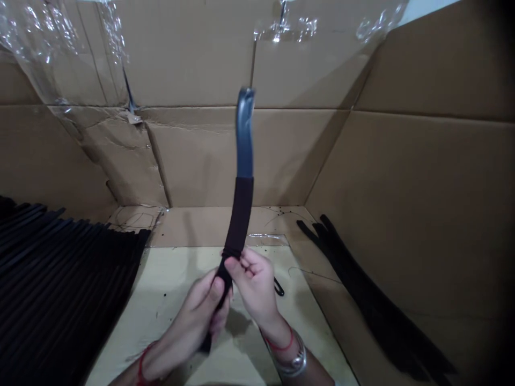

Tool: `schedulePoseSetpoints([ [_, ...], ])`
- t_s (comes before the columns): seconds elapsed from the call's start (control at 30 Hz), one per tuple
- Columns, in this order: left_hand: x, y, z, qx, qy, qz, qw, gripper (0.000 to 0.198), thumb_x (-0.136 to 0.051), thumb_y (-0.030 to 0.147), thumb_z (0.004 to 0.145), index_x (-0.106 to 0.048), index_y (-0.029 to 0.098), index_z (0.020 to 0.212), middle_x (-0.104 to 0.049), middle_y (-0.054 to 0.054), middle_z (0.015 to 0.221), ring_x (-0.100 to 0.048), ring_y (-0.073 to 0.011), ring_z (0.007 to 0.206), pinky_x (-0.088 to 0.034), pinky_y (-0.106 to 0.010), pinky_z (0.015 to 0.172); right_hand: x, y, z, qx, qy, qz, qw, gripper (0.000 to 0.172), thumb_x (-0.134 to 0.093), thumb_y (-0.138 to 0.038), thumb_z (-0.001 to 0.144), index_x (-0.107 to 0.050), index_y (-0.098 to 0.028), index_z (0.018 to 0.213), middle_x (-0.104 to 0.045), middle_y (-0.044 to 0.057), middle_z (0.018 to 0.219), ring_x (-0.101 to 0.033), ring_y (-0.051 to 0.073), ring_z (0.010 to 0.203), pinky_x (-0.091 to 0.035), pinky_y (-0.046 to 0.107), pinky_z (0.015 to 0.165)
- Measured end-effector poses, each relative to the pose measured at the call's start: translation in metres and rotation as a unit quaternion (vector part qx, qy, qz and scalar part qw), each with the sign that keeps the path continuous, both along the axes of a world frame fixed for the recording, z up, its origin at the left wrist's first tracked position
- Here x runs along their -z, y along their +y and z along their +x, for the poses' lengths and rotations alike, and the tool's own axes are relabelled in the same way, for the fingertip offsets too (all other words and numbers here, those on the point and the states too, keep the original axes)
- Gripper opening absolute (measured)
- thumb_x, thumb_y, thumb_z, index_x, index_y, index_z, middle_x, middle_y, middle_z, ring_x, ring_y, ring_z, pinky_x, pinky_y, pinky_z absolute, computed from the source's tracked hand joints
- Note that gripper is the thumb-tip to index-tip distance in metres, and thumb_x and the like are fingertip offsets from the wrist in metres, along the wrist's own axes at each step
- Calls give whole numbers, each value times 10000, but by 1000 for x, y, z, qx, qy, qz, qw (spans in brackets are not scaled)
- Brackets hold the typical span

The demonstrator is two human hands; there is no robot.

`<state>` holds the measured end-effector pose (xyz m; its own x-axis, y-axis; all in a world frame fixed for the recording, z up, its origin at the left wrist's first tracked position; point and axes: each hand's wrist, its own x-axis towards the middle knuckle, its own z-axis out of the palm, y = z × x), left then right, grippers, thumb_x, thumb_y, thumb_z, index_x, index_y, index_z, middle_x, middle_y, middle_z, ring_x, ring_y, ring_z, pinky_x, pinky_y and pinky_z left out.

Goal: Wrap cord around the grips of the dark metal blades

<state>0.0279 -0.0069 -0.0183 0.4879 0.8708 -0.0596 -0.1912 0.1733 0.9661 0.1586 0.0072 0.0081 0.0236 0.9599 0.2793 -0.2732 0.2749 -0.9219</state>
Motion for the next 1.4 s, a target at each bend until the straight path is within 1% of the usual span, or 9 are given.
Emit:
schedulePoseSetpoints([
  [0.1,-2,6,-4,81,-32,-58,995,507,-405,684,859,-480,183,839,-350,94,474,-244,-55,343,-270,-179,324,0,-2,3,-84,-24,-18,996,402,-689,-497,795,-719,-113,907,-485,-35,523,-365,71,433,-327,208,414],
  [0.27,3,21,-8,-53,33,35,997,489,-489,632,858,-460,174,689,-376,74,440,-307,-45,367,-252,-153,370,6,7,6,-28,25,1,999,429,-717,-530,754,-716,-132,914,-365,-75,499,-235,57,426,-225,198,383],
  [0.4,11,15,-4,187,-79,-70,977,625,-255,793,817,-421,208,676,-265,107,390,-174,-54,274,-187,-192,284,6,7,7,-136,26,-12,990,415,-747,-550,708,-703,-147,795,-444,-49,526,-235,43,399,-188,192,361],
  [0.57,4,8,3,-61,49,96,992,413,-454,574,908,-498,174,816,-487,46,514,-417,-69,441,-310,-175,447,2,9,11,79,-16,41,996,337,-715,-481,776,-690,-146,749,-526,-4,566,-391,93,485,-308,214,431],
  [0.7,-5,14,-3,47,41,46,997,457,-298,571,953,-507,173,873,-484,50,470,-384,-85,373,-297,-200,406,4,14,14,-67,-8,-4,998,448,-688,-553,769,-722,-114,855,-418,-56,498,-233,44,394,-189,193,365],
  [0.83,-9,20,-12,-7,69,115,991,415,-425,537,933,-533,148,835,-534,14,569,-467,-88,525,-359,-194,532,3,11,13,40,-27,32,998,416,-689,-528,783,-731,-126,882,-536,-8,565,-478,104,507,-393,213,460],
  [1.0,-1,15,-12,102,25,9,994,597,-288,692,889,-524,158,766,-351,72,442,-273,-72,367,-212,-207,391,3,3,8,-94,-8,18,995,459,-811,-524,637,-727,-136,869,-604,5,610,-543,113,508,-457,215,468],
  [1.2,-5,11,-9,-79,151,188,967,379,-486,534,903,-548,162,942,-460,25,634,-379,-104,554,-258,-216,508,3,-1,1,-23,-7,0,1000,379,-791,-462,696,-716,-153,902,-664,24,665,-614,144,586,-514,232,527],
  [1.4,0,12,-10,90,-5,46,995,538,-380,658,887,-530,146,814,-413,29,613,-331,-75,499,-266,-196,462,1,-5,2,-66,-17,-2,998,311,-779,-440,721,-708,-146,793,-628,9,604,-578,113,448,-452,202,399],
])
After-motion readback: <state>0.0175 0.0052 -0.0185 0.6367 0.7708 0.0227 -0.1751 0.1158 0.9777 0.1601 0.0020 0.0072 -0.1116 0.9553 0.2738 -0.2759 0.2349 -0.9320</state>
